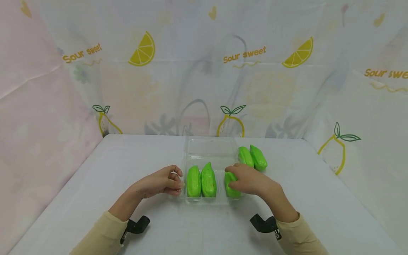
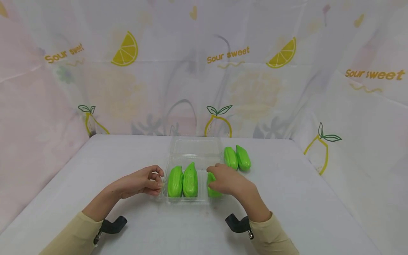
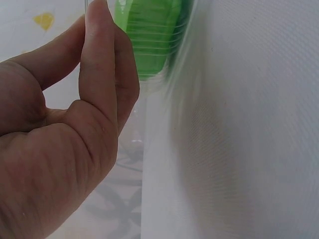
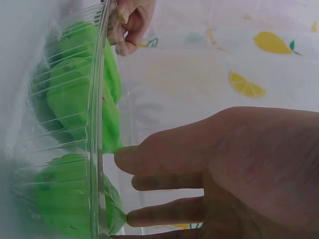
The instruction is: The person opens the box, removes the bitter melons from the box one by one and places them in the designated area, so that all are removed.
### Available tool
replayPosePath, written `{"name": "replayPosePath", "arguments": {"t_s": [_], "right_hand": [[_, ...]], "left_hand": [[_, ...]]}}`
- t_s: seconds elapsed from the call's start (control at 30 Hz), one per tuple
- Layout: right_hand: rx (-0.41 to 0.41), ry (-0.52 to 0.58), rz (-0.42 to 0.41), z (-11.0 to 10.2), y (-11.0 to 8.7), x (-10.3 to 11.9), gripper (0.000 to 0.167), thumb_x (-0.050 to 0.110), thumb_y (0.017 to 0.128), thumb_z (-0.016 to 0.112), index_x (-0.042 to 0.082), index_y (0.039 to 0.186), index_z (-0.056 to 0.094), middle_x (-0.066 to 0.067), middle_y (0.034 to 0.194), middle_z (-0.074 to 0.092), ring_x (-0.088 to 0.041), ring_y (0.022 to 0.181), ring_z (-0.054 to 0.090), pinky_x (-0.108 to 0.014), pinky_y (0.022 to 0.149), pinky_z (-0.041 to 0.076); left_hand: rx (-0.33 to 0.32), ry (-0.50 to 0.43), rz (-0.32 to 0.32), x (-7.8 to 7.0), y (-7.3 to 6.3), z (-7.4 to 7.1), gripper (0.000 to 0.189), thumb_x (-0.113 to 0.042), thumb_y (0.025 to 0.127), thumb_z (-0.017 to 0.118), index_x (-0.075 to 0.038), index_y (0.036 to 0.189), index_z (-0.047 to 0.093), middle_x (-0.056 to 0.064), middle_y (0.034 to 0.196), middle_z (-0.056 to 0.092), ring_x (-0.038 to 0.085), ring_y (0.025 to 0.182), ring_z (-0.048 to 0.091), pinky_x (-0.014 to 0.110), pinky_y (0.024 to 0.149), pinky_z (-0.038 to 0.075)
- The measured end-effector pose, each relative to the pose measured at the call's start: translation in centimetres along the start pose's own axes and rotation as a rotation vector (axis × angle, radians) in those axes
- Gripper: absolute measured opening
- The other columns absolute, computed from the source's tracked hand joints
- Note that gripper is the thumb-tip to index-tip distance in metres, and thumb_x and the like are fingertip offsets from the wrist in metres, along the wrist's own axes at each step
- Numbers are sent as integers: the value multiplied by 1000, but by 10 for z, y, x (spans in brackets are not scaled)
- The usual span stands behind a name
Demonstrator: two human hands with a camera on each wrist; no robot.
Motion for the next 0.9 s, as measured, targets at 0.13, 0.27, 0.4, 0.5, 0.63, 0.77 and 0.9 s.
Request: {"name": "replayPosePath", "arguments": {"t_s": [0.13, 0.27, 0.4, 0.5, 0.63, 0.77, 0.9], "right_hand": [[-3, -10, -7, 1, 1, -1, 47, 14, 88, 61, 3, 134, 58, -13, 133, 60, -28, 122, 58, -46, 102, 49], [-8, -14, -7, 2, 1, -1, 47, 14, 88, 61, 3, 133, 58, -12, 132, 60, -27, 121, 58, -46, 101, 50], [-13, -21, -1, 3, 2, 0, 47, 13, 88, 61, 4, 133, 59, -12, 131, 60, -27, 119, 59, -45, 100, 50], [-12, -29, 5, 5, 3, 1, 47, 12, 88, 60, 4, 134, 58, -13, 133, 59, -27, 118, 59, -45, 100, 51], [-13, -35, 0, 7, 4, 3, 47, 11, 87, 61, 4, 133, 59, -12, 132, 59, -25, 113, 60, -44, 97, 52], [-22, -40, -23, 9, 4, 5, 46, 15, 86, 66, 3, 130, 61, -12, 127, 60, -22, 105, 61, -42, 92, 53], [-21, -25, -22, 12, 5, 8, 49, 23, 85, 72, 2, 128, 62, -11, 127, 58, -21, 101, 62, -42, 92, 53]], "left_hand": [[3, 0, -3, -1, 0, 0, 41, -7, 94, 66, 4, 121, 37, 6, 90, 53, 15, 80, 66, 25, 73, 61], [6, 2, -1, -1, 0, 0, 40, -7, 94, 66, 3, 121, 38, 6, 90, 53, 15, 79, 66, 25, 73, 61], [3, 3, -2, 0, 0, 0, 39, -7, 94, 65, 3, 121, 38, 6, 90, 54, 15, 80, 66, 25, 73, 61], [-1, 5, -6, 0, 0, 0, 39, -8, 94, 66, 2, 120, 38, 6, 90, 54, 15, 80, 66, 25, 73, 61], [-4, 5, -7, 1, -1, 0, 38, -8, 94, 66, 1, 120, 38, 6, 90, 54, 15, 80, 66, 25, 73, 61], [1, 3, 0, 1, -1, 0, 38, -8, 94, 65, 2, 120, 38, 6, 90, 54, 15, 81, 66, 25, 74, 61], [11, 1, 8, 0, 0, 0, 38, -8, 94, 65, 2, 119, 38, 5, 88, 54, 16, 80, 66, 26, 74, 61]]}}
Point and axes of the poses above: each hand's wrist, its own y-axis towards the middle knuckle, its own z-axis out of the palm, x = y × z, the point moved 3 cm from there along y, towards the middle knuckle
